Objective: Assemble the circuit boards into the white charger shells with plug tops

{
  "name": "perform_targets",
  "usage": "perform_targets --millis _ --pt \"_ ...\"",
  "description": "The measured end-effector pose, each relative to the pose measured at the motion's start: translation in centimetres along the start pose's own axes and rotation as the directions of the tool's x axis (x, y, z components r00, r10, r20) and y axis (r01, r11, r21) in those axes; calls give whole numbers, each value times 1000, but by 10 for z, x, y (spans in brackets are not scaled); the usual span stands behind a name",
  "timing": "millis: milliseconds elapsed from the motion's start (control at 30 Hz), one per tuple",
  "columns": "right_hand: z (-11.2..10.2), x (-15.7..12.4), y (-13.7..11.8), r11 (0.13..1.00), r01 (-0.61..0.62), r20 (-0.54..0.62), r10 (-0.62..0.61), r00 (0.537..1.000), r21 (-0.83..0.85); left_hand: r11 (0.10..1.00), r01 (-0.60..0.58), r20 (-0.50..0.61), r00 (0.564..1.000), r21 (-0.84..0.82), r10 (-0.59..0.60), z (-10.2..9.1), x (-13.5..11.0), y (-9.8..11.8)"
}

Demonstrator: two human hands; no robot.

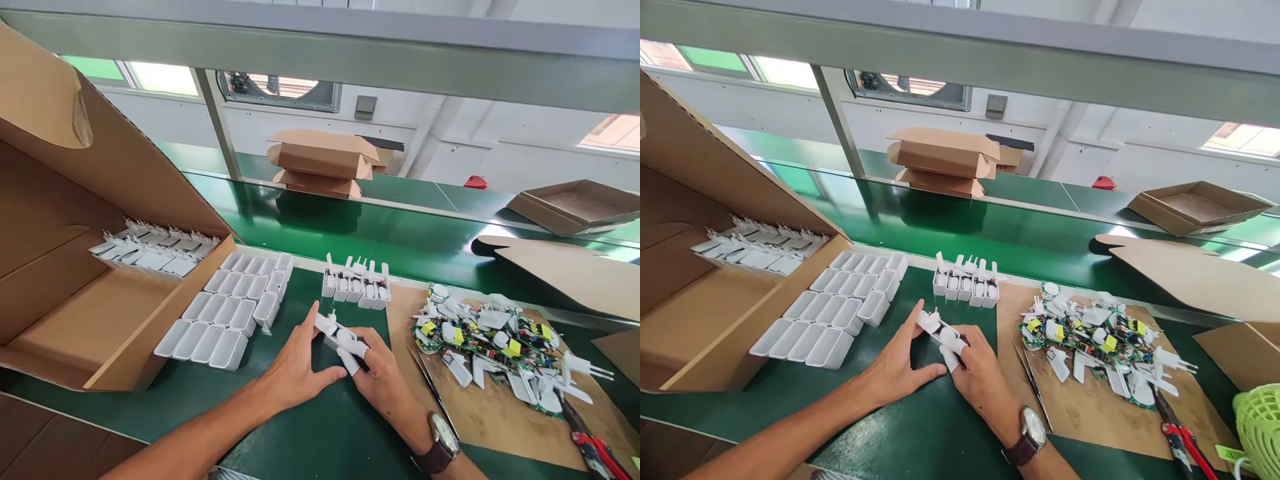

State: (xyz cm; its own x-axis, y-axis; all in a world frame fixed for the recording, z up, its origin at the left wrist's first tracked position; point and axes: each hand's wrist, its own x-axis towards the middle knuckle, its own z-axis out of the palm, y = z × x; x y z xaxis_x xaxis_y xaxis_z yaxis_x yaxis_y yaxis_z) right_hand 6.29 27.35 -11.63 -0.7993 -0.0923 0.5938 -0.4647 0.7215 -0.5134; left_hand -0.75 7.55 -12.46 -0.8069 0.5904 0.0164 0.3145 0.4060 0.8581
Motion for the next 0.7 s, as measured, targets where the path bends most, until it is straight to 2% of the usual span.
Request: perform_targets --millis 67,133,200,267,300,367,400,467,567,633,700 --pt "2 1 -1 997 -53 -36 55 998 55 999 -33 -21 999 26 33 1 1 -2" --pt "3 2 -4 960 -187 -34 198 980 206 993 -109 -45 993 39 110 3 1 -5" --pt "4 4 -9 833 -359 52 373 926 421 980 -195 -66 978 30 197 4 0 -8" --pt "6 4 -14 672 -487 176 477 861 558 958 -285 -99 953 13 285 5 -1 -9" --pt "7 5 -17 622 -522 220 497 839 584 942 -335 -119 935 10 333 6 -2 -10" --pt "8 6 -20 607 -543 250 501 828 580 902 -431 -163 888 23 429 6 -3 -10" --pt "8 7 -21 636 -532 239 491 838 559 885 -465 -186 867 36 463 6 -4 -10" --pt "1 10 -21 746 -480 180 452 874 461 874 -482 -223 847 59 482 4 -4 -8" --pt "-26 14 -17 926 -353 113 340 934 132 896 -435 -237 864 91 444 -1 -4 -6" --pt "-53 12 -12 957 -253 152 274 950 -144 890 -440 -231 859 121 456 -6 -4 -5" --pt "-82 0 -6 898 -156 213 261 941 -411 863 -474 -226 834 174 503 -8 -3 -4"
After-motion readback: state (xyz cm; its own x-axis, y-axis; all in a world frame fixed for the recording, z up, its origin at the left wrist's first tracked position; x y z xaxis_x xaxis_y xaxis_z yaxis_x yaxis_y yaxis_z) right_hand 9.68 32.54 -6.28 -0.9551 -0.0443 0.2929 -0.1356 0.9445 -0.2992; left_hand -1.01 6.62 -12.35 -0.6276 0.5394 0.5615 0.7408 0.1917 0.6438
